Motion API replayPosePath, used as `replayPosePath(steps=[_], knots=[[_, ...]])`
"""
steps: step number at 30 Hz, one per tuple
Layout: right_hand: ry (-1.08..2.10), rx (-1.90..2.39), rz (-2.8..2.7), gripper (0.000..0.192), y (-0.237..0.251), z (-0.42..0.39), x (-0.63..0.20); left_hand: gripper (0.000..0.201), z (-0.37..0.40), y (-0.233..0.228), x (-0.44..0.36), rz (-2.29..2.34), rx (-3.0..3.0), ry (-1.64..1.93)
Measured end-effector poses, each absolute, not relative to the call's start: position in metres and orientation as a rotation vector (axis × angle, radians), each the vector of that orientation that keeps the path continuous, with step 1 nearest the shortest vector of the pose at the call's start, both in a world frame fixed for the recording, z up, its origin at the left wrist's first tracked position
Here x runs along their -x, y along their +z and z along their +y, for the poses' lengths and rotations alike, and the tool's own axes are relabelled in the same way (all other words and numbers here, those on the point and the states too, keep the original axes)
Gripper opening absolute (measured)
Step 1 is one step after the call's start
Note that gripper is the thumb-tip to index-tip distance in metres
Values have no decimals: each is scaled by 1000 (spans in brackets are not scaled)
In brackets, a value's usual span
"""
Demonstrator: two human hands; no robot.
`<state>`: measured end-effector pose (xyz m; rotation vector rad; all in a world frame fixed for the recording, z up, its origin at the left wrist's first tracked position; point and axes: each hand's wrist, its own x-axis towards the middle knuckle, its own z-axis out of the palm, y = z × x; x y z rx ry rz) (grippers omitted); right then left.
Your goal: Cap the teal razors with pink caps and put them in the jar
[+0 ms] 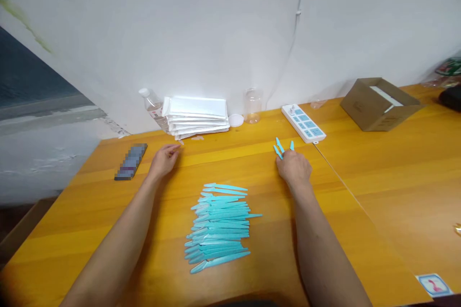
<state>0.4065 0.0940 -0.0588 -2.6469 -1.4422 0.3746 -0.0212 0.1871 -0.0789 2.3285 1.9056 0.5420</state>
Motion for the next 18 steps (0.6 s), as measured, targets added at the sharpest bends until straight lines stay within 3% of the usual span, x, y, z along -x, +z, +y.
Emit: replayPosePath(steps=[8, 14, 18], knots=[[340, 2474, -1704, 37, -62, 93, -386, 34, 232, -62, 18, 1860, -2539, 103], [705, 1712, -1896, 28, -70, 94, -359, 36, 215, -49, 13, 1810, -2560, -88], [977, 1506, -1884, 27, -79, 91, -339, 40, 183, -58, 0, 1663, -2559, -3]])
